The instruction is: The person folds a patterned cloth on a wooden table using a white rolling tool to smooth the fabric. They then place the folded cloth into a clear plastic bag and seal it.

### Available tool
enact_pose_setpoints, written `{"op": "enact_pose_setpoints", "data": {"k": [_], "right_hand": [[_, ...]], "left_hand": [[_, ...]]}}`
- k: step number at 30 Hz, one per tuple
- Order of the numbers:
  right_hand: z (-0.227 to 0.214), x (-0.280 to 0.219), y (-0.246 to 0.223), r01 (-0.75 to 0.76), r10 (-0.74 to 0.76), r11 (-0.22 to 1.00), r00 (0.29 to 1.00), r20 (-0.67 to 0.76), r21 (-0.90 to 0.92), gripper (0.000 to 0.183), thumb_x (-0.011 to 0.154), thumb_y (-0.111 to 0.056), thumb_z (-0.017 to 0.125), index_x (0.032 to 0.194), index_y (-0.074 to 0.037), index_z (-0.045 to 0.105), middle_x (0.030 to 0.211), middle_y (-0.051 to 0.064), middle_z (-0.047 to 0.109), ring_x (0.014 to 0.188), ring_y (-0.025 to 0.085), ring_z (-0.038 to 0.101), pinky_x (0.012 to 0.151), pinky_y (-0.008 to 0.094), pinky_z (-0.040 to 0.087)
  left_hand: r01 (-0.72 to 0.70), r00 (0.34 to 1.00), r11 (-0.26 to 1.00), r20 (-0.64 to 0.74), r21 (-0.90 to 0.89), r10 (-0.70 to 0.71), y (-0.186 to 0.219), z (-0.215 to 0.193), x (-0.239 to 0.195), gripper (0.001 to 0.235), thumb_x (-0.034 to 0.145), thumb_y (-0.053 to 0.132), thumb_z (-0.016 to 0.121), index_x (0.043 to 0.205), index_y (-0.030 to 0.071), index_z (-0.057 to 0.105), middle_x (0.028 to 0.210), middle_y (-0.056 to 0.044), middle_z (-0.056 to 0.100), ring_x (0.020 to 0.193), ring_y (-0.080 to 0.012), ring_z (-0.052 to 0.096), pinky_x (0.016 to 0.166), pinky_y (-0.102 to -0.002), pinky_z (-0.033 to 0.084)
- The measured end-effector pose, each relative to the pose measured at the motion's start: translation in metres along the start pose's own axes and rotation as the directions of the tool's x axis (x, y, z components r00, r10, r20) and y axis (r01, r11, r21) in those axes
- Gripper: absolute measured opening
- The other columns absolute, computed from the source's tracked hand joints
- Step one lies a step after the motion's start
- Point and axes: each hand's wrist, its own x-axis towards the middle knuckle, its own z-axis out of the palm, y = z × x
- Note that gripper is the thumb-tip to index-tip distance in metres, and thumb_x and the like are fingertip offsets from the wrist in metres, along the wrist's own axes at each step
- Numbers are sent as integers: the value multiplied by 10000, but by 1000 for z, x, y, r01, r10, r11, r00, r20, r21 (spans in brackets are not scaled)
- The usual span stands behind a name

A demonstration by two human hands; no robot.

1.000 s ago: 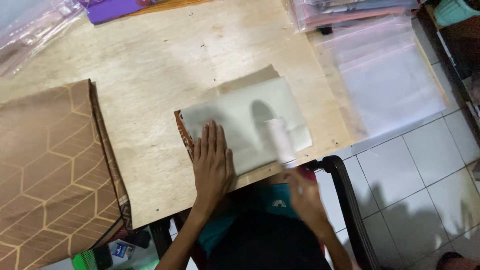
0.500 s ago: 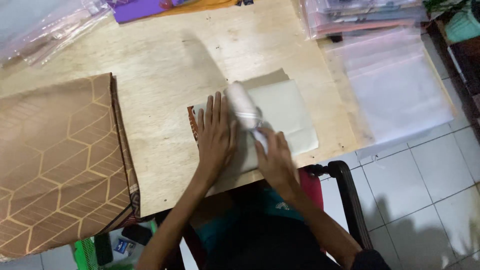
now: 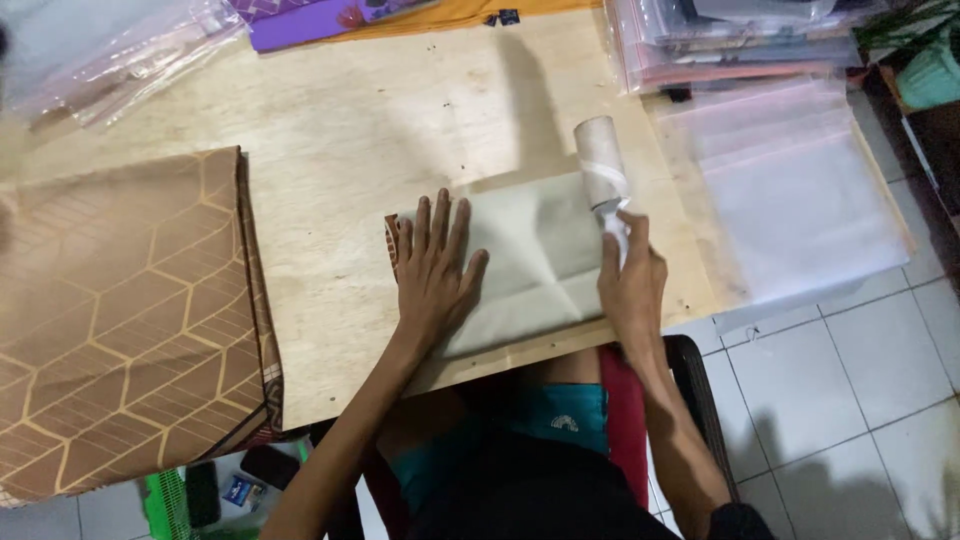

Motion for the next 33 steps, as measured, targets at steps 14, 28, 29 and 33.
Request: {"op": "enact_pose_setpoints", "data": {"k": [14, 28, 29, 33], "right_hand": [[-8, -3, 21, 347, -339, 937, 887, 313, 30, 411, 1004, -146, 619, 1394, -42, 540, 1027, 287, 672, 1024, 549, 638, 867, 623, 506], [105, 100, -28, 844, -722, 537, 463, 515, -5, 312, 1097, -425, 442, 1301, -252, 604, 895, 45, 622, 856, 314, 600, 781, 474, 439], [105, 102, -29, 818, -692, 575, 485, 535, 2, 333, 1109, -426, 424, 1316, -239, 606, 902, 56, 624, 867, 311, 594, 799, 466, 434], [104, 109, -40, 724, -578, 689, 573, 581, -28, 336, 1109, -392, 448, 1364, -208, 570, 1000, 91, 646, 983, 321, 623, 863, 480, 475]], "left_hand": [[-479, 869, 869, 75, -124, 489, 11, -19, -77, 726, 1008, 521, 487, 1621, 171, 318, 1695, -121, 277, 1565, -368, 235, 1202, -577, 259], [-504, 863, 860, -7, -85, 505, 5, -20, -103, 705, 1014, 575, 466, 1556, 125, 436, 1643, -103, 395, 1524, -345, 343, 1171, -521, 321], [-503, 863, 859, -5, -96, 505, 5, -22, -102, 697, 1019, 561, 474, 1557, 119, 438, 1634, -109, 409, 1517, -348, 355, 1175, -519, 314], [-454, 876, 859, 55, -237, 479, 7, -30, -102, 688, 1023, 555, 493, 1551, 117, 445, 1642, -112, 395, 1528, -357, 329, 1198, -535, 275]]}}
